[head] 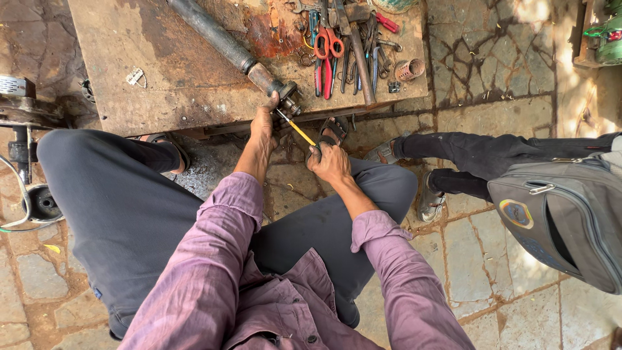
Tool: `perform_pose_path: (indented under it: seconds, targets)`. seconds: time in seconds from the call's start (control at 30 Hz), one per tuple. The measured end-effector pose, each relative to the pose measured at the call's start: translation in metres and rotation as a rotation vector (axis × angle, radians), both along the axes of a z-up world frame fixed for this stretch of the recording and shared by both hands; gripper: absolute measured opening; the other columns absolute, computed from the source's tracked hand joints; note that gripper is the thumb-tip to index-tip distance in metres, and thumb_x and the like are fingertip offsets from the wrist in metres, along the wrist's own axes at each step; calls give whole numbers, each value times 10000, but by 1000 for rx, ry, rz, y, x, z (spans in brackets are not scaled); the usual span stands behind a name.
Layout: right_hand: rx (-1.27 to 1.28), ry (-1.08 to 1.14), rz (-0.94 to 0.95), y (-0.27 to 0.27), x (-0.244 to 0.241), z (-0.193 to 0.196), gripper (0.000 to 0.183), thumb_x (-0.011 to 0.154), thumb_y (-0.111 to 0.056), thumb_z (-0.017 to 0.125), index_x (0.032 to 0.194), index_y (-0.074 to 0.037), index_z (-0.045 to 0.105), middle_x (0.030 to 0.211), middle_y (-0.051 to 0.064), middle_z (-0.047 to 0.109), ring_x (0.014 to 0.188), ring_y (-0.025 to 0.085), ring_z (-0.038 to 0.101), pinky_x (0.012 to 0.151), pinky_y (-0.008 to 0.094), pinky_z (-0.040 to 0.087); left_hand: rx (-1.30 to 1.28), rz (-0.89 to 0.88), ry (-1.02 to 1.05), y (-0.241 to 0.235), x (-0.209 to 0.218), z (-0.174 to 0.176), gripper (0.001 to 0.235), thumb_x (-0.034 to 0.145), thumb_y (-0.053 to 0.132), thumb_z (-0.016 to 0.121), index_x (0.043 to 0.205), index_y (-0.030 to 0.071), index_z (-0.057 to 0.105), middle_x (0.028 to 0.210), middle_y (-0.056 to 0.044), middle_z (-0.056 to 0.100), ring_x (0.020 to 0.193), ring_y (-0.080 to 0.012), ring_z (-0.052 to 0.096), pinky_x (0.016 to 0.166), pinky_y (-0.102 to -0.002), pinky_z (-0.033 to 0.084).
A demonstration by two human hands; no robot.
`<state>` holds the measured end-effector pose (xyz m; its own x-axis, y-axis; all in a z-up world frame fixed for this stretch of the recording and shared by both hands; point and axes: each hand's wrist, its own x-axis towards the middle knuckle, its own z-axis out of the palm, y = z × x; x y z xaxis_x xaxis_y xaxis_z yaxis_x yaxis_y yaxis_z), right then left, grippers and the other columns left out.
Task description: The person manipulates a metal drive shaft and then works on a motor stator by adjusting copper winding wires inside the housing while seated at a workbench.
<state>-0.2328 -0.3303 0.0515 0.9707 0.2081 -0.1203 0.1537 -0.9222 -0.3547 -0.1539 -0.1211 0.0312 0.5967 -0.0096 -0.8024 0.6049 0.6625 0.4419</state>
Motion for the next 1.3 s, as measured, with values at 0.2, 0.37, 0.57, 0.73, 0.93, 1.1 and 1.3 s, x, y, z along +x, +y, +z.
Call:
perform_pose_path:
  seconds: [0.2,0.37,0.57,0.73,0.93,1.1,1.3]
  targets:
    - [22,81,-36,-2,-3,-4,468,1006,-427,545,869,2,670,760,312,667,719,498,669,660,561,536,-17,-5,-18,0,0,-7,469,851,549,755,846,86,681,745,-82,713,649,-201,648,664,-371,566]
    - [119,-35,4,-32,11,-61,557,1006,-513,624,1025,37,704,930,298,701,874,490,663,773,568,532,-87,-134,-113,9,4,-5,500,897,601,691,910,102,690,761,-70,694,621,-189,617,603,-347,519]
    - [307,319,-148,-58,13,-39,523,999,-490,685,1005,25,775,777,164,692,734,300,657,681,441,520,213,-211,104,40,-32,75,733,969,678,473,951,-19,697,805,-113,721,583,-207,592,506,-352,493]
    - [496,457,-363,-52,19,10,461,943,-430,692,1110,0,701,652,80,632,566,157,580,538,358,451,196,-411,-180,74,-89,129,405,1012,388,645,933,-5,699,772,-100,699,564,-187,562,481,-363,394]
    - [589,240,-656,-62,57,-9,531,977,-471,640,1068,43,738,736,138,648,670,286,602,620,439,444,-45,-314,20,105,-165,137,414,989,404,544,995,20,697,798,-57,680,697,-171,644,701,-334,539]
    - [79,-200,-596,-66,135,-73,675,1028,-564,639,1111,105,669,1121,351,663,1096,484,615,950,516,475,24,-254,7,102,-162,94,401,1029,398,579,1026,14,694,801,-40,644,702,-157,593,688,-329,512]
    - [276,-168,-708,-42,168,-90,524,942,-457,691,1124,34,704,1155,285,690,1102,431,635,973,488,475,95,-202,-51,110,-142,89,367,1022,366,611,989,12,703,802,-55,660,672,-163,606,628,-313,503]
